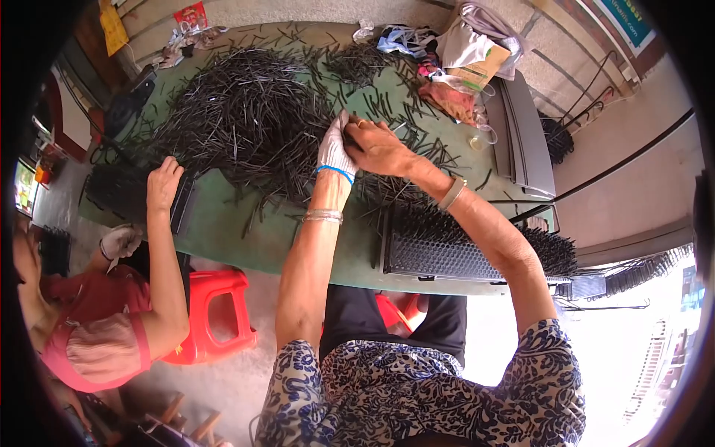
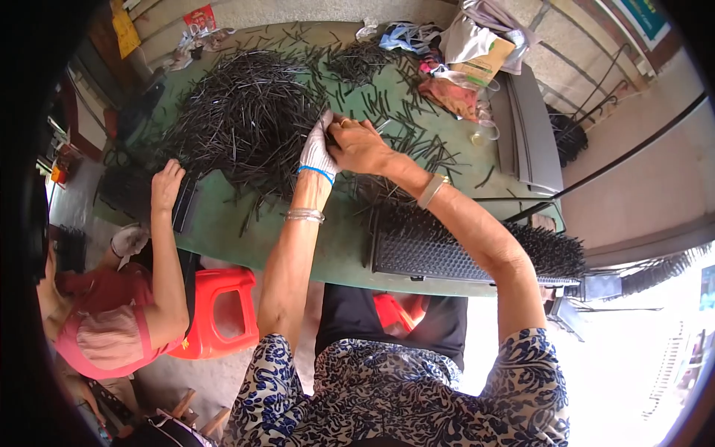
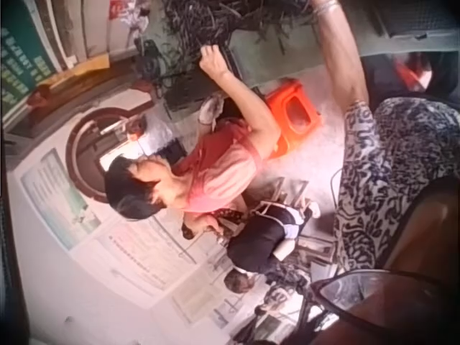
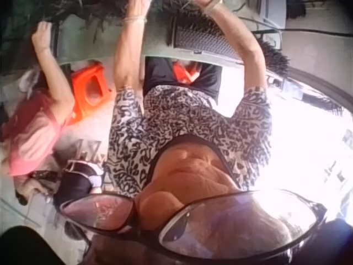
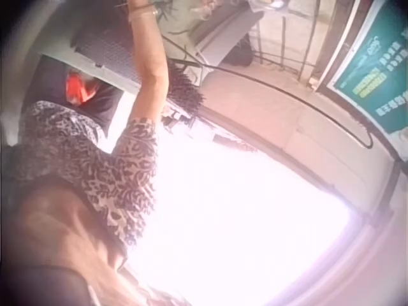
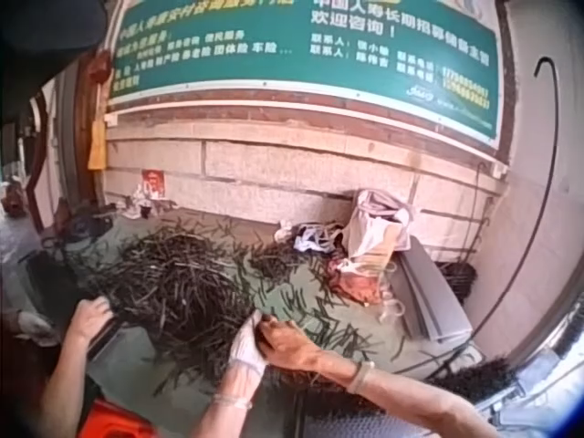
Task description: Manually inserting long flexible strips into a grid-like rack base on a workbench.
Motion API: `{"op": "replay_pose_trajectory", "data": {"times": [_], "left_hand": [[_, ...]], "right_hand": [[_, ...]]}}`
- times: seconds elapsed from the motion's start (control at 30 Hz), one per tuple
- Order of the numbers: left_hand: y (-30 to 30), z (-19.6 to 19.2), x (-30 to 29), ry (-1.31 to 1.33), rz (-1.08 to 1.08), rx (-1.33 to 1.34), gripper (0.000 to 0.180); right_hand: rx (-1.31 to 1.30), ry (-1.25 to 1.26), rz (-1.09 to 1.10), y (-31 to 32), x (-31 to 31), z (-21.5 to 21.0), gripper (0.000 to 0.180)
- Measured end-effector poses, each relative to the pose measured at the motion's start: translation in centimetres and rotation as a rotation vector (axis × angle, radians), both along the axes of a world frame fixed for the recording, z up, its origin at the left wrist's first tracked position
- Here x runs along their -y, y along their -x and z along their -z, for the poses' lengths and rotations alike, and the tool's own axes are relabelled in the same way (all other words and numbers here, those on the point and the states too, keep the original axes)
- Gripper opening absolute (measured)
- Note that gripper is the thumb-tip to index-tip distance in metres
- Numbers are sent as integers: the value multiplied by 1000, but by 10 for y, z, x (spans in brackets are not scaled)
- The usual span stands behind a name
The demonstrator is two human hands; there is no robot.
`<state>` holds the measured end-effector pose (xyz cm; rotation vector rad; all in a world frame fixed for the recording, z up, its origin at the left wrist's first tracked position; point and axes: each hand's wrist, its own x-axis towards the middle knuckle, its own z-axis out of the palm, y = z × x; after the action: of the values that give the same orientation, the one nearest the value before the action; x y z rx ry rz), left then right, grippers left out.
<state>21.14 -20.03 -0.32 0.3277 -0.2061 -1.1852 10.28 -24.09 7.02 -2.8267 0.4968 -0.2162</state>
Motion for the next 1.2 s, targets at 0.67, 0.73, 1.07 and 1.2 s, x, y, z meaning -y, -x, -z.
{"op": "replay_pose_trajectory", "data": {"times": [0.67, 0.73, 1.07, 1.2], "left_hand": [[-11, 8, -7, -90, -119, -257, 30], [-12, 9, -5, -126, -105, -253, 33], [-23, 28, -40, -314, -156, -187, 40], [-19, 49, -67, -241, -110, -218, 41]], "right_hand": [[-116, -85, -164, 44, 32, 17, 31], [-74, -23, -222, 49, 44, 18, 29], [-390, -62, 141, 82, 102, 72, 44], [-690, 88, 100, 73, 83, 81, 86]]}}
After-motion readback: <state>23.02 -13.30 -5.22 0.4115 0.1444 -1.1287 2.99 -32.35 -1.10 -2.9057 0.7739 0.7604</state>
